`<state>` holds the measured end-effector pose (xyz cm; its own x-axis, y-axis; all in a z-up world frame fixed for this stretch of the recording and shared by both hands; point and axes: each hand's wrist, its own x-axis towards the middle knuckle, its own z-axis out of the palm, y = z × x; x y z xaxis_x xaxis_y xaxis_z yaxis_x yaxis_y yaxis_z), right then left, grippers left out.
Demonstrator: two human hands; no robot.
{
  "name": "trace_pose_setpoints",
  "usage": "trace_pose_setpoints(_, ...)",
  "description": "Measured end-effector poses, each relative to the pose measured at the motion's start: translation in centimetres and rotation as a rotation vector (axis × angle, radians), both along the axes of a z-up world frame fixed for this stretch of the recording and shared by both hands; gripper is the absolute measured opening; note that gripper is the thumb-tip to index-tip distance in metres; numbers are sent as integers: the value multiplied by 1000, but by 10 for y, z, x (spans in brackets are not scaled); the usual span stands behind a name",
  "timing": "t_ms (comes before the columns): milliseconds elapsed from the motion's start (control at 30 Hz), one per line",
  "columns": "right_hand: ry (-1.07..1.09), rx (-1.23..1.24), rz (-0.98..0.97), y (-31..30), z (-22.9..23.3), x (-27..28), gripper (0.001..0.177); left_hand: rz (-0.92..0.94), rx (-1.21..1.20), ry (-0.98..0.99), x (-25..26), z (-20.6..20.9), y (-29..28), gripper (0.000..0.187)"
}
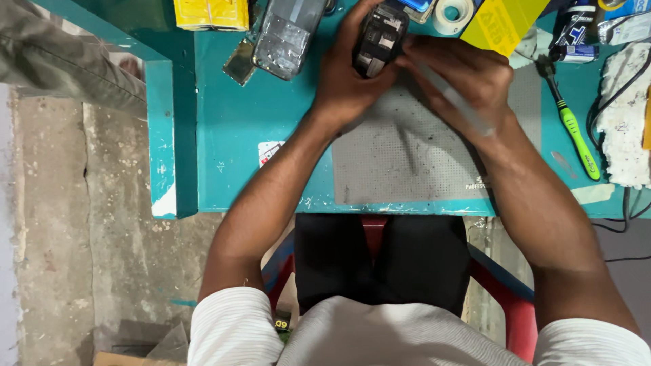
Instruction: The person disassembles a mobile phone using a metal prying tool and a screwdriver. They carefully remove the back cover, unscrew internal components, and separate the motherboard from the chassis. The person then inspects the internal circuitry and components.
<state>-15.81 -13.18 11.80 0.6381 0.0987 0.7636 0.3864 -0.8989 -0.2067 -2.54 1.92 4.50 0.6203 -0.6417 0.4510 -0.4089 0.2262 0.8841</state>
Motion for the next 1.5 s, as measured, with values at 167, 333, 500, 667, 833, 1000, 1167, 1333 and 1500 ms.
trace_pose_setpoints(167,26,247,24,-1,-10,-2,19,-184,-173,192,-3,1,1,72)
trace_pose_setpoints(333,-1,411,30,3,-26,-2,16,-243,-229,316,-4,-8,-1,69)
trace_pose_setpoints(500,-49,274,7,3,-19,-4,17,-324,-264,393,-2,-12,-3,69)
trace_pose_setpoints(667,-73,145,-22,10,-5,-1,18,-162,-72,-7,9,-5,8,66)
trace_pose_setpoints(833,-81,-116,-4,6,17,6,15,-69,56,-153,12,-1,8,60)
trace_pose_setpoints(1000,-131,-206,13,8,20,13,10,-85,128,127,5,1,1,64)
trace_pose_setpoints(1167,-107,-167,0,7,19,6,13,-294,-102,254,8,-9,-1,40)
trace_pose_setpoints(1333,-144,-90,79,0,4,8,16,-322,-106,185,8,-15,-1,54)
trace_pose_setpoints(1500,-66,-75,14,0,-1,3,20,-292,-220,281,13,-19,-9,38)
